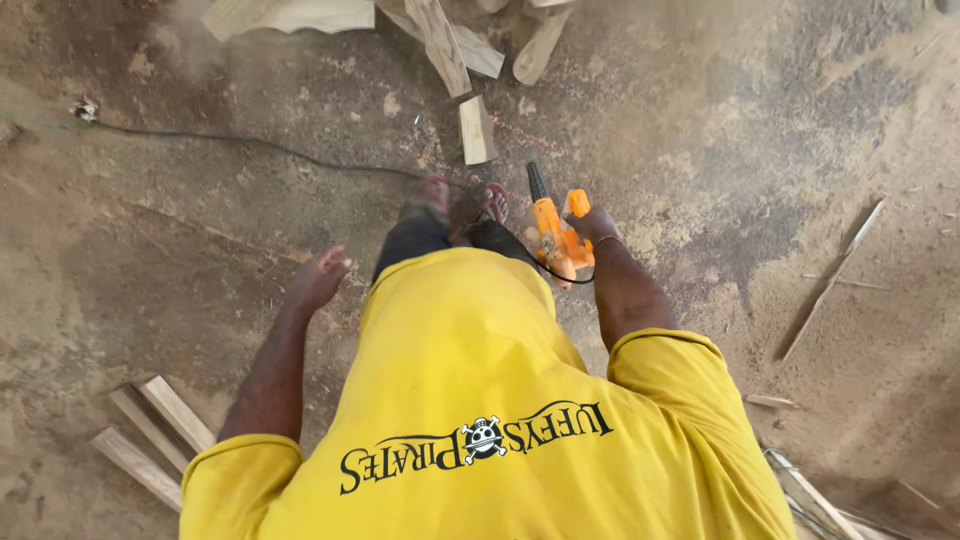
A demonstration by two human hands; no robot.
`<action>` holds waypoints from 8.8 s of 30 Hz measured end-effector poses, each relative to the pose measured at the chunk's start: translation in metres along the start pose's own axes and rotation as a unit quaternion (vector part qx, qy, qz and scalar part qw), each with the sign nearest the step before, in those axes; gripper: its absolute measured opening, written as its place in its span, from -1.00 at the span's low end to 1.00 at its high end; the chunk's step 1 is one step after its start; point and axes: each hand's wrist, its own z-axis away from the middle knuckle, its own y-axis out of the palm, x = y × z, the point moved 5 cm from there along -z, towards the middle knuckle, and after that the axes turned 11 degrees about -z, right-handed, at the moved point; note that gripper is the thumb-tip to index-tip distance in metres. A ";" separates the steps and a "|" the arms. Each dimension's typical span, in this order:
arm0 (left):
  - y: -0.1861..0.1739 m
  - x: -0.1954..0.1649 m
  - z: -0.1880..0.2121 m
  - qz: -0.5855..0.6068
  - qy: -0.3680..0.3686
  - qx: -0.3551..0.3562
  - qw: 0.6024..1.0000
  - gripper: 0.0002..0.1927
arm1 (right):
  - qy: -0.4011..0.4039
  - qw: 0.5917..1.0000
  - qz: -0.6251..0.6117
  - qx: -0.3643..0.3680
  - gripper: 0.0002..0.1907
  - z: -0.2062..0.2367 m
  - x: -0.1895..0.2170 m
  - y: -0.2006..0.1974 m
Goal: The person walks around a woodworking workshop floor holding an electric blower, directing it at the ground to blow sawdust and wood scraps across the floor. They move between piles of carved wooden pieces, sweeping the air stream over different areas to clear dust.
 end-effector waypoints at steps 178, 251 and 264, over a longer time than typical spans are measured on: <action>0.138 0.515 0.226 0.549 -0.369 -0.126 0.739 -0.42 | -0.135 0.938 0.009 0.320 -0.41 0.366 0.554 0.740; -0.173 0.429 -0.033 0.335 -0.201 -0.099 0.915 -0.44 | -0.125 0.992 -0.026 -0.022 -0.38 0.108 0.501 0.345; -0.143 0.376 -0.028 0.240 -0.155 -0.083 0.955 -0.46 | -0.174 0.977 -0.085 -0.089 -0.49 0.114 0.318 0.235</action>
